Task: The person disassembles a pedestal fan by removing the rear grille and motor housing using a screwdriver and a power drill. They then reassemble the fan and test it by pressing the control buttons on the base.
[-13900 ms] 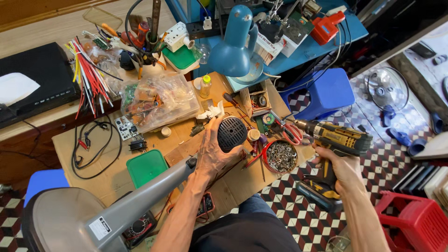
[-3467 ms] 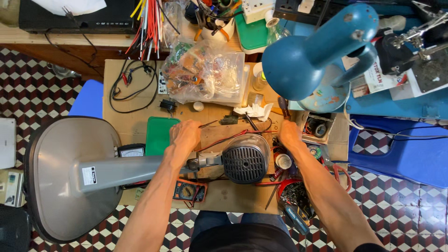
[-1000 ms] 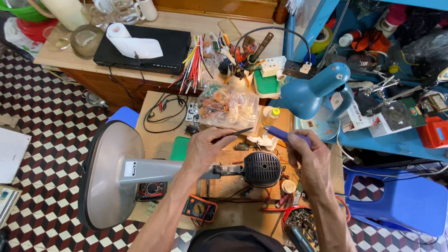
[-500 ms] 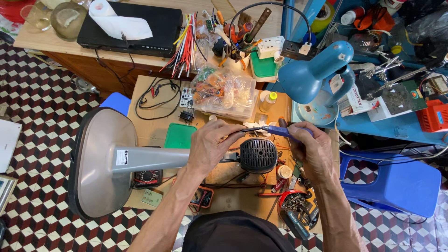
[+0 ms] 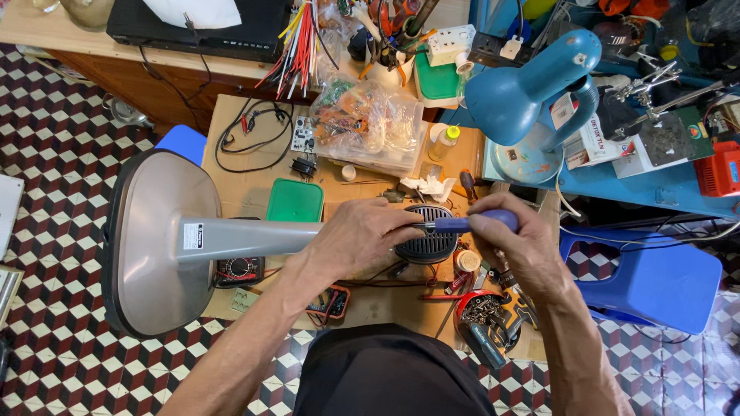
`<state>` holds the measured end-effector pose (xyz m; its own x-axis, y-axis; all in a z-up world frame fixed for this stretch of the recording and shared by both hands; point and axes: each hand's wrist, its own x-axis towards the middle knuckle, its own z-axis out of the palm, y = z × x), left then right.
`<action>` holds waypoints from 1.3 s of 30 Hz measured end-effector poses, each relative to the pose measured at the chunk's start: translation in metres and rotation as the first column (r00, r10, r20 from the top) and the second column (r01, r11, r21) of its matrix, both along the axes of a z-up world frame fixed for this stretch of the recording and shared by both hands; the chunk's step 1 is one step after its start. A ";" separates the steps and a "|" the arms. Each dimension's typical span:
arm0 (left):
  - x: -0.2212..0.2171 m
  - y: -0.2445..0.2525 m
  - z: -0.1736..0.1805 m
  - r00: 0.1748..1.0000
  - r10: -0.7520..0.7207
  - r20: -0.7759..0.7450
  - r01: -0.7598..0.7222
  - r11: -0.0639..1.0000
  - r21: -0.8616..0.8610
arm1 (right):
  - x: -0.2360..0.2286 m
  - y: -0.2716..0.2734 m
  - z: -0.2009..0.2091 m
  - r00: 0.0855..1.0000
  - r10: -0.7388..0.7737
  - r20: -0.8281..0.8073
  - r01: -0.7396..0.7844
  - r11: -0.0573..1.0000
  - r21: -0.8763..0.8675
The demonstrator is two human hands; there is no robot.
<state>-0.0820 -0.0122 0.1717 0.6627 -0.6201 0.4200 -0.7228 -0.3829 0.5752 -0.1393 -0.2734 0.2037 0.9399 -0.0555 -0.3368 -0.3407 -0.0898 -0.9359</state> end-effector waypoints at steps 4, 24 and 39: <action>0.006 0.011 -0.004 0.999 0.051 -0.007 -0.050 0.993 0.107 | 0.003 -0.001 0.027 0.983 -0.053 0.178 0.071 0.993 -0.094; -0.030 -0.013 -0.076 0.887 0.098 -0.451 -0.132 0.990 -0.044 | 0.012 0.020 0.074 0.872 0.229 0.433 0.243 0.565 -0.788; -0.041 -0.035 -0.098 0.887 0.103 -0.450 -0.205 0.961 -0.183 | 0.018 0.046 0.053 0.785 0.480 0.391 0.187 0.419 -0.889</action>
